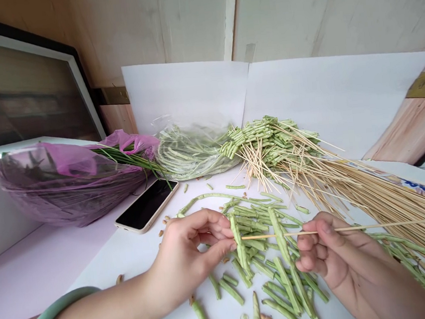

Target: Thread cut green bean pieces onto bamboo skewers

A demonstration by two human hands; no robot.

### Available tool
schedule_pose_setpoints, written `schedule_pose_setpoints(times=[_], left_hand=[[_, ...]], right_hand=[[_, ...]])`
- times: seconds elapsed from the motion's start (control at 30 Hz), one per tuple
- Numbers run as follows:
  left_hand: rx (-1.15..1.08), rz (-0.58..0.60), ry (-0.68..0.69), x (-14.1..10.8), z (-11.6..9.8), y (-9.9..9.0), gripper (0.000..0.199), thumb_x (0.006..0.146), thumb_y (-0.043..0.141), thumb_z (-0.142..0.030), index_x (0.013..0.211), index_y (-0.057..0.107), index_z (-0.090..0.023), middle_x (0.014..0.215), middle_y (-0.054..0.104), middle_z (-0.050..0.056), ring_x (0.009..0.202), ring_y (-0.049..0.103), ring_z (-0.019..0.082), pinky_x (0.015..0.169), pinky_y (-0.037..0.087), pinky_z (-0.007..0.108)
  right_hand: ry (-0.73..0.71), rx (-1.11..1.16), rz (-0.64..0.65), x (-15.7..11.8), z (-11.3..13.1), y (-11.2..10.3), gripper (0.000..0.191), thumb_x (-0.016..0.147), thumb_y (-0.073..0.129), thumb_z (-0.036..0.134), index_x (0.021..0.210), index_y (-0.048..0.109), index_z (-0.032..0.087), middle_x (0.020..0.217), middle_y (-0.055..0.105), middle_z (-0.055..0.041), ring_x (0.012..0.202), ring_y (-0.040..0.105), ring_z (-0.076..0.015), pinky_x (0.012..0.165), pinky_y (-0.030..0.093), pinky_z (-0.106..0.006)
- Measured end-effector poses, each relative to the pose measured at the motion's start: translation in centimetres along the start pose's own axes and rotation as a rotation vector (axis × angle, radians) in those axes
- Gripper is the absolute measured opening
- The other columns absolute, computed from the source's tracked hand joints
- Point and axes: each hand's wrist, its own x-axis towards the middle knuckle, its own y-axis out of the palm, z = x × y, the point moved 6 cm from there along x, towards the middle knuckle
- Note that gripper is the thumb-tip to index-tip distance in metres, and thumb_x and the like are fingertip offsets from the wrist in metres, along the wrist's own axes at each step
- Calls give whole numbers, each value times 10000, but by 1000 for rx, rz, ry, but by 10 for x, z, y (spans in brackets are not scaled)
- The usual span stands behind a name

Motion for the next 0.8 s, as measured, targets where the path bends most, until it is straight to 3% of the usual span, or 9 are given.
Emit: schedule_pose_setpoints(times=[0.33,0.53,0.8], left_hand=[[-10,7,4,3,3,0,95,753,686,-190,820,631,-150,760,684,35,689,646,125,649,553,209],[20,92,-21,-5,1,7,117,774,678,-227,826,617,-142,784,684,49,718,657,140,708,561,239],[137,187,49,-3,-7,13,72,765,647,-140,804,587,-152,752,664,19,702,617,115,682,515,208]], right_hand=[[-28,-62,149,-6,3,10,222,663,827,332,659,664,181,615,667,-34,544,648,-159,520,553,-247],[93,-75,225,-11,-9,14,207,769,752,356,701,656,187,688,689,-42,614,669,-159,607,551,-265],[168,-34,279,-15,-19,17,214,760,766,368,688,652,202,680,691,-18,622,677,-148,618,546,-255]])
